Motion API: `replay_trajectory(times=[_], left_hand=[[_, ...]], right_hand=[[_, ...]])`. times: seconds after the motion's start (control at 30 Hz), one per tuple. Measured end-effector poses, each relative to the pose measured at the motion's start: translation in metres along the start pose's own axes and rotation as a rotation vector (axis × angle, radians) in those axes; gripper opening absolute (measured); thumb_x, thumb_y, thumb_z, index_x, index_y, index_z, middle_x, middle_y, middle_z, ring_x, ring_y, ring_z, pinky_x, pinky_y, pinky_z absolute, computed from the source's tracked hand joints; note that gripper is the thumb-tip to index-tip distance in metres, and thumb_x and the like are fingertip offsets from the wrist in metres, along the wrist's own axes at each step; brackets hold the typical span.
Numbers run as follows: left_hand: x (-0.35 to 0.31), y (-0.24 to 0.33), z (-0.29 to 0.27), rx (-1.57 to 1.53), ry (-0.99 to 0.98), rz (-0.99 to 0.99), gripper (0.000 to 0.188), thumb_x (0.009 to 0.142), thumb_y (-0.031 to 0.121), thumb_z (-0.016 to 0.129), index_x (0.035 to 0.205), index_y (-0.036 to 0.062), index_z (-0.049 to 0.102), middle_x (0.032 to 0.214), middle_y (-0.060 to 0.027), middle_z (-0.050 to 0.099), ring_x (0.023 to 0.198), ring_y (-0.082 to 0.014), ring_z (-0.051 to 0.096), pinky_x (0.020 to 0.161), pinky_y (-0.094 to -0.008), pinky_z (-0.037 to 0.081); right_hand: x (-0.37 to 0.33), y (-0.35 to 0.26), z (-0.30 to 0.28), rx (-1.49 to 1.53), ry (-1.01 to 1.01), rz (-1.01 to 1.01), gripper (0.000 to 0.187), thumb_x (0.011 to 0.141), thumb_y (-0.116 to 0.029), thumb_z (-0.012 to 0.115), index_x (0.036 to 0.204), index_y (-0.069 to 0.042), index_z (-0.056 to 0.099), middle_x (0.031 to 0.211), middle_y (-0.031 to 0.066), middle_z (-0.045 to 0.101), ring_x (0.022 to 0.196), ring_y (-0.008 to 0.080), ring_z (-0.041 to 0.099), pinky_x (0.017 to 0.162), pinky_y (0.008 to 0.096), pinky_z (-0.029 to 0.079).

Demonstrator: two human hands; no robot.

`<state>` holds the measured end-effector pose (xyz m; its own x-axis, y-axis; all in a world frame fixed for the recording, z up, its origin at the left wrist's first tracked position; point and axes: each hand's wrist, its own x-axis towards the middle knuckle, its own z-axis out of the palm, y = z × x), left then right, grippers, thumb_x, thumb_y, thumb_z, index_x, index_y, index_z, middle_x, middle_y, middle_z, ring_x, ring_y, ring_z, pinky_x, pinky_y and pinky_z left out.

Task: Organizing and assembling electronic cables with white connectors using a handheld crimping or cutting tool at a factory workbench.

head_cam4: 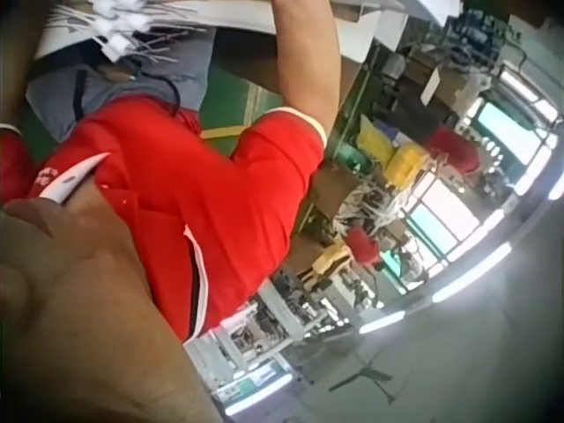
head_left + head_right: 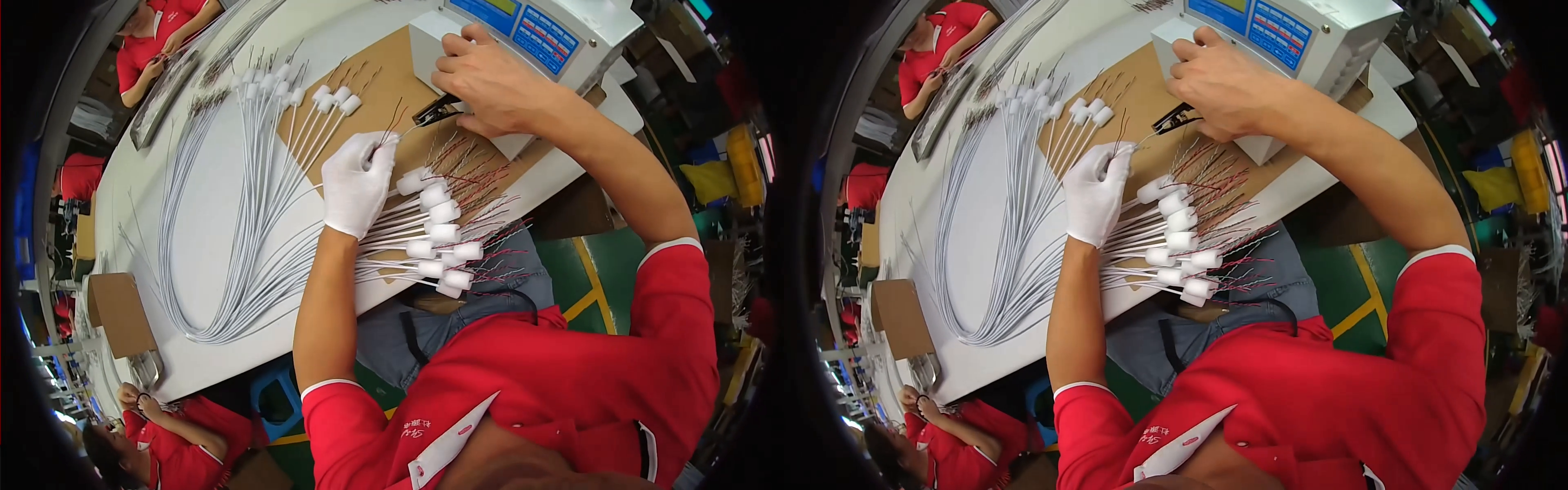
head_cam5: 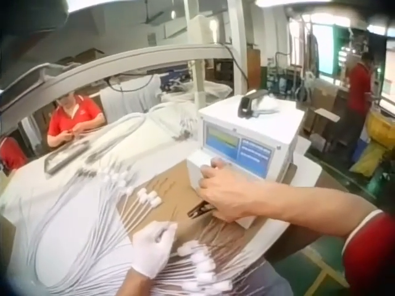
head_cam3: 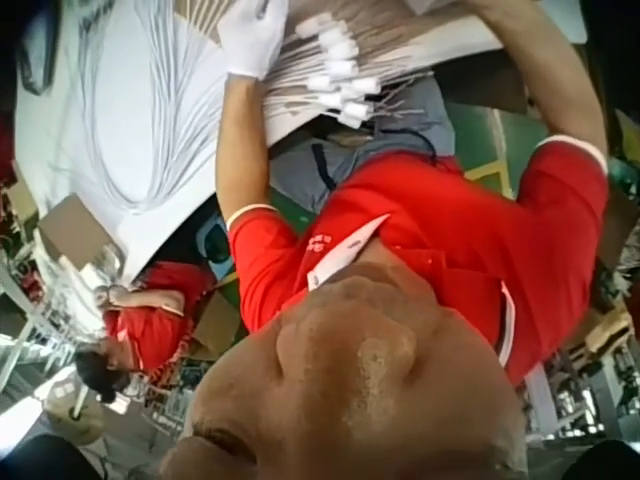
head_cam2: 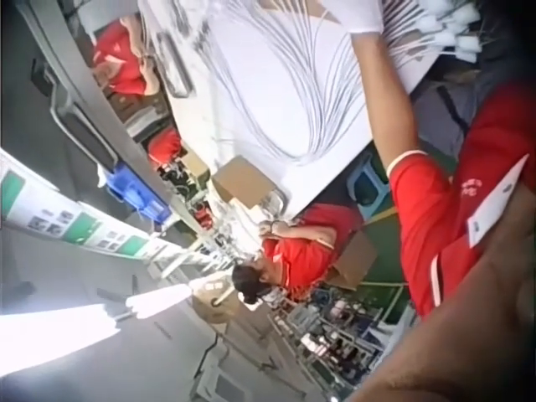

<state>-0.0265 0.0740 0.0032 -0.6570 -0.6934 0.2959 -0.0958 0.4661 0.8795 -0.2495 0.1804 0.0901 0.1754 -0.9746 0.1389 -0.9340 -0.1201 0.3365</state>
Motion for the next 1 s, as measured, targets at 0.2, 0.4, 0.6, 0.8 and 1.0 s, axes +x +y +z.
replay_trajectory(times=[0.2,0.4,0.6,0.8,1.0], left_hand=[[-0.003,-0.004,0.002,0.018,-0.003,-0.03,0.017,0.096,0.014,0.071,0.102,-0.0015,0.075,0.083,-0.0108,0.07,0.066,-0.0143,0.062,0.066,-0.028,0.051],[0.0,-0.009,0.004,0.057,0.003,-0.03,0.018,0.096,0.014,0.071,0.103,-0.0022,0.075,0.084,-0.0125,0.072,0.067,-0.0155,0.064,0.068,-0.0293,0.052],[0.0,-0.004,0.007,0.061,0.005,-0.065,0.018,0.096,0.013,0.07,0.104,-0.0019,0.075,0.087,-0.0133,0.073,0.069,-0.0157,0.066,0.07,-0.0291,0.053],[0.001,-0.007,0.009,0.06,0.0,-0.081,0.02,0.097,0.014,0.068,0.106,-0.0017,0.075,0.088,-0.0136,0.073,0.069,-0.0158,0.066,0.071,-0.0288,0.053],[0.002,-0.01,0.011,0.064,0.012,-0.069,0.02,0.098,0.015,0.068,0.106,-0.0018,0.075,0.087,-0.0138,0.073,0.07,-0.0165,0.067,0.071,-0.0288,0.053]], right_hand=[[0.005,-0.005,0.009,0.009,0.017,-0.017,0.031,0.065,-0.019,0.085,0.091,-0.007,0.071,0.092,0.0039,0.066,0.106,0.0223,0.058,0.106,0.0402,0.037],[0.009,-0.006,0.008,-0.003,-0.008,0.004,0.025,0.067,-0.015,0.082,0.09,-0.007,0.072,0.091,0.0033,0.066,0.105,0.021,0.058,0.106,0.0401,0.037],[0.006,-0.005,0.008,0.011,0.013,-0.003,0.024,0.069,-0.014,0.081,0.09,-0.007,0.073,0.091,0.0032,0.066,0.106,0.0209,0.058,0.107,0.0406,0.037],[0.006,-0.005,0.007,0.0,0.005,0.001,0.023,0.07,-0.014,0.08,0.092,-0.007,0.073,0.092,0.003,0.066,0.107,0.0205,0.058,0.107,0.041,0.036],[0.006,-0.005,0.008,0.017,0.02,0.005,0.027,0.069,-0.017,0.079,0.092,-0.005,0.073,0.091,0.0062,0.067,0.107,0.0232,0.058,0.106,0.0416,0.037]])
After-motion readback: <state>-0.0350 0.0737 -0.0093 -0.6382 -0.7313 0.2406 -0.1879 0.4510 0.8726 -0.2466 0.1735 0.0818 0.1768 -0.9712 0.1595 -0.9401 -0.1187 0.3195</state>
